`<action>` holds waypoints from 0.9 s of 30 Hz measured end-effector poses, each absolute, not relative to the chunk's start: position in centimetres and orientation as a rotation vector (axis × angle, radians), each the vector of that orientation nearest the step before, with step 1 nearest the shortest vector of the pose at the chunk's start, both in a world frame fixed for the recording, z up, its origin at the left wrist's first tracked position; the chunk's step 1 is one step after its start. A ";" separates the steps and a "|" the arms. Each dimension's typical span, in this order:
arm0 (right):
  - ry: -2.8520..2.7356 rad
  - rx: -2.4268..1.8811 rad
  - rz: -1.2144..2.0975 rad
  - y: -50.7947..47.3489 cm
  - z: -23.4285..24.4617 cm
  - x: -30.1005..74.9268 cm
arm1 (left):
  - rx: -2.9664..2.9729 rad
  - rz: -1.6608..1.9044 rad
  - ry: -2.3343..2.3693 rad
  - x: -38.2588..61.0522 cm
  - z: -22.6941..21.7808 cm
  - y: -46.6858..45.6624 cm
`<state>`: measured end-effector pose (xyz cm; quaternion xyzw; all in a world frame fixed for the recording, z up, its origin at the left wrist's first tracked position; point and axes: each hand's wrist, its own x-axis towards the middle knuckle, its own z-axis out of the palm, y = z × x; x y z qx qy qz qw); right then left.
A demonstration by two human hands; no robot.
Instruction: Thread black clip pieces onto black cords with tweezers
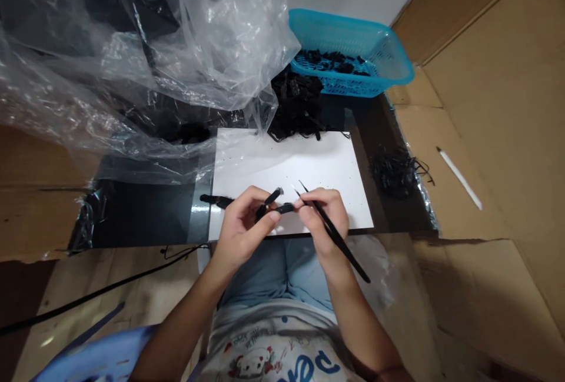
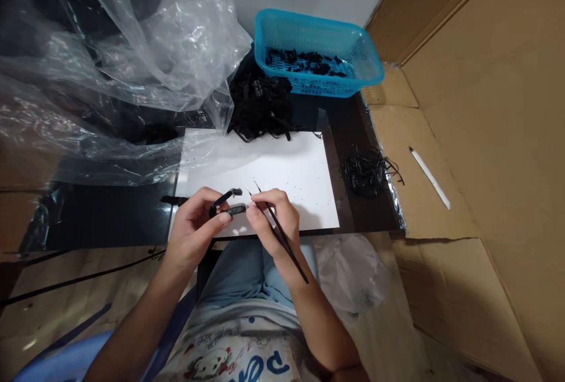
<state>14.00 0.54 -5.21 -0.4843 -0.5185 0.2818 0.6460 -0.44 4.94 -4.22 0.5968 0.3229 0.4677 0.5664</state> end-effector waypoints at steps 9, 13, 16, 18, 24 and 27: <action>-1.004 -1.023 0.780 0.1 -5.7 13.4 | 1.637 0.992 0.758 -0.4 -3.7 4.3; -0.963 -1.040 0.718 -0.3 -5.1 13.0 | 1.975 1.091 1.028 -1.3 -3.6 4.2; -1.012 -1.067 0.636 -0.3 -4.9 13.0 | 2.222 1.105 1.284 -1.9 -3.1 4.2; -1.037 -1.081 0.596 -0.3 -4.8 13.0 | 2.322 1.043 1.339 -2.1 -2.5 4.1; -1.020 -1.051 0.604 -0.7 -4.3 12.8 | 2.097 1.114 1.055 -1.8 -0.7 3.6; -1.034 -1.022 0.580 -0.9 -3.8 12.6 | 1.947 1.065 0.913 -1.1 -0.4 3.3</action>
